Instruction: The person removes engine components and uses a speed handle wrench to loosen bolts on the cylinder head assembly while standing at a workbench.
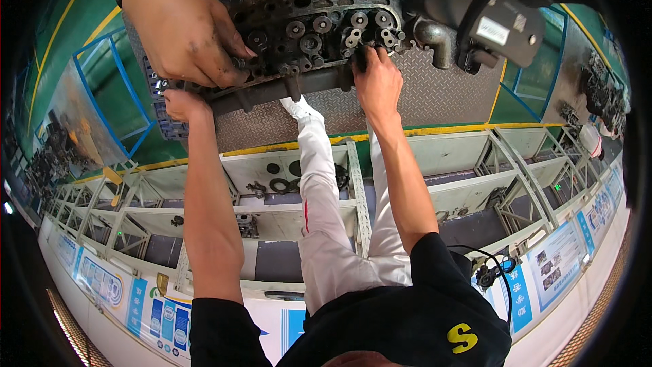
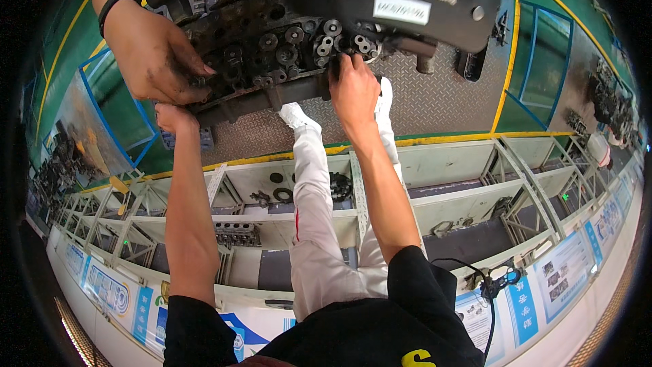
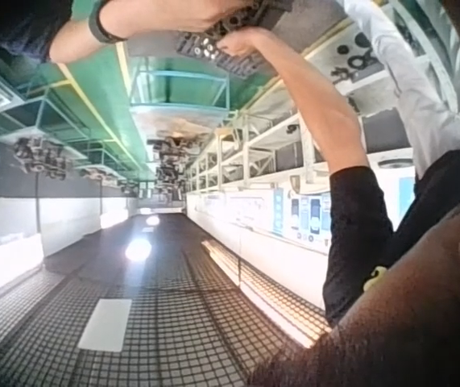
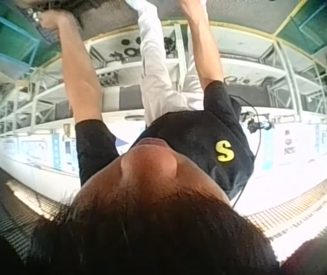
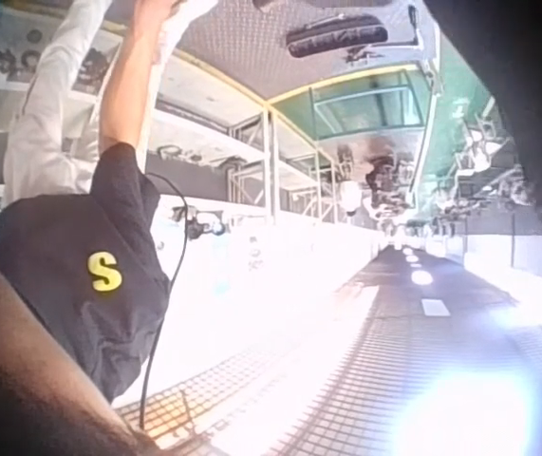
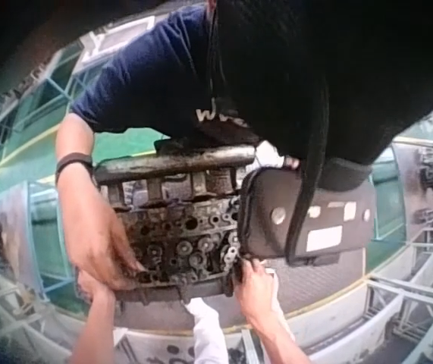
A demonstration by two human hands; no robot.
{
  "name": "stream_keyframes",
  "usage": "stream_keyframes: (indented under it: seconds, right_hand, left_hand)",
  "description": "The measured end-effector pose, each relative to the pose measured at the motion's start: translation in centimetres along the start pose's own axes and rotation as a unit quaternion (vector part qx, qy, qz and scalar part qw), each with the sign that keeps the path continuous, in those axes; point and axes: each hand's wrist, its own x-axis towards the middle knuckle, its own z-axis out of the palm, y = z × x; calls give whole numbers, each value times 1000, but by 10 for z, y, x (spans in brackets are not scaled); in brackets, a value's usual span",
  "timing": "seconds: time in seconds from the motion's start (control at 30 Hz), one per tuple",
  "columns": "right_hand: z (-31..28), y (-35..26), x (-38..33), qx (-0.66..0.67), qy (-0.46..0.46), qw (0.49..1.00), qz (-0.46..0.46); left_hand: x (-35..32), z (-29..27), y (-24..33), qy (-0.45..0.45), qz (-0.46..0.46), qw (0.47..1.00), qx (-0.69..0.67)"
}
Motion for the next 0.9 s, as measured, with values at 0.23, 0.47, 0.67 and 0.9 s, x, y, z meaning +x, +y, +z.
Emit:
stream_keyframes:
  seconds: [0.23, 0.47, 0.67, 0.9]
  right_hand:
    - [4, 1, 6, -2, -22, 1000, -11]
    - [-29, -1, -8, 42, 18, 999, -27]
    - [-79, 14, -25, 83, 79, 993, -31]
    - [-105, 5, -34, 81, 70, 994, -19]
  left_hand:
    - [-4, 2, 0, -2, -5, 999, -51]
    - [-12, 0, 5, 15, -5, 999, 28]
    - [6, 1, -5, 13, -24, 1000, -14]
    - [3, 1, -4, 18, -1, 999, -34]
